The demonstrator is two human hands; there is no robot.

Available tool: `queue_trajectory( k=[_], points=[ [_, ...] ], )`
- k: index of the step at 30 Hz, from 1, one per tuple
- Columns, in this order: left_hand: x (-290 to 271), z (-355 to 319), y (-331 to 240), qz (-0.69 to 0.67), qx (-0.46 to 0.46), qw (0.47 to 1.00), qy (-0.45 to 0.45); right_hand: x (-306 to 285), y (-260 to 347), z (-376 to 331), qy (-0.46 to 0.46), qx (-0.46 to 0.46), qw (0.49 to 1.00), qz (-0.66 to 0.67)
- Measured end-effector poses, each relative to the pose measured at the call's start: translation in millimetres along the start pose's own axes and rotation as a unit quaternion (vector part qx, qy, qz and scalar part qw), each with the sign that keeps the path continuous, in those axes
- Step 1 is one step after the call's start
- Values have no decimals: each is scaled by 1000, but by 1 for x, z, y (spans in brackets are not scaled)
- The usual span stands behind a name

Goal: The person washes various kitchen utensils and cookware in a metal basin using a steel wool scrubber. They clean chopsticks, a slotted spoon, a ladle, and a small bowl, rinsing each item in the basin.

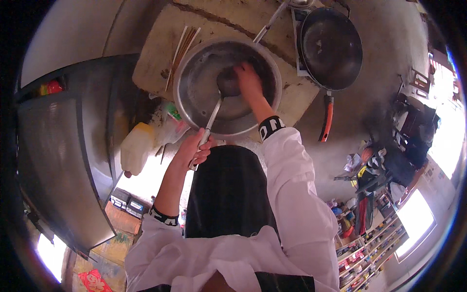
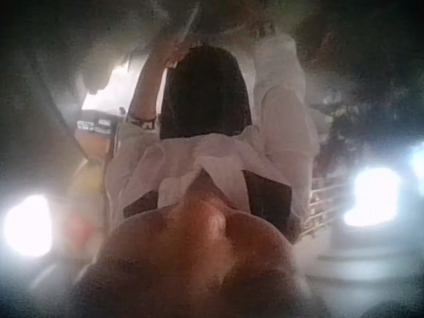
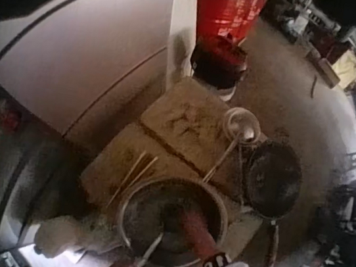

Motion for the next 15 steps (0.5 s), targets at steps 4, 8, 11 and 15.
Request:
queue_trajectory(
  k=[4,8,11,15],
  points=[
    [-4,1,1,30,30,998,-37,-6,-1,-33,-111,87,987,-77],
    [-1,1,0,51,43,996,-60,18,1,-62,-138,206,966,76],
    [-6,2,-2,65,21,993,-91,38,4,-67,-93,248,943,200],
    [-13,7,1,69,42,994,-76,15,17,-62,-61,194,972,117]
  ],
)
Point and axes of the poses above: each hand's wrist, its own z-axis towards the middle knuckle, its own x-axis out of the palm, y = z × x, the point moved 9 cm from there along z, towards the middle knuckle, and after that the axes turned 8 degrees about -x, right-handed, at the moved point
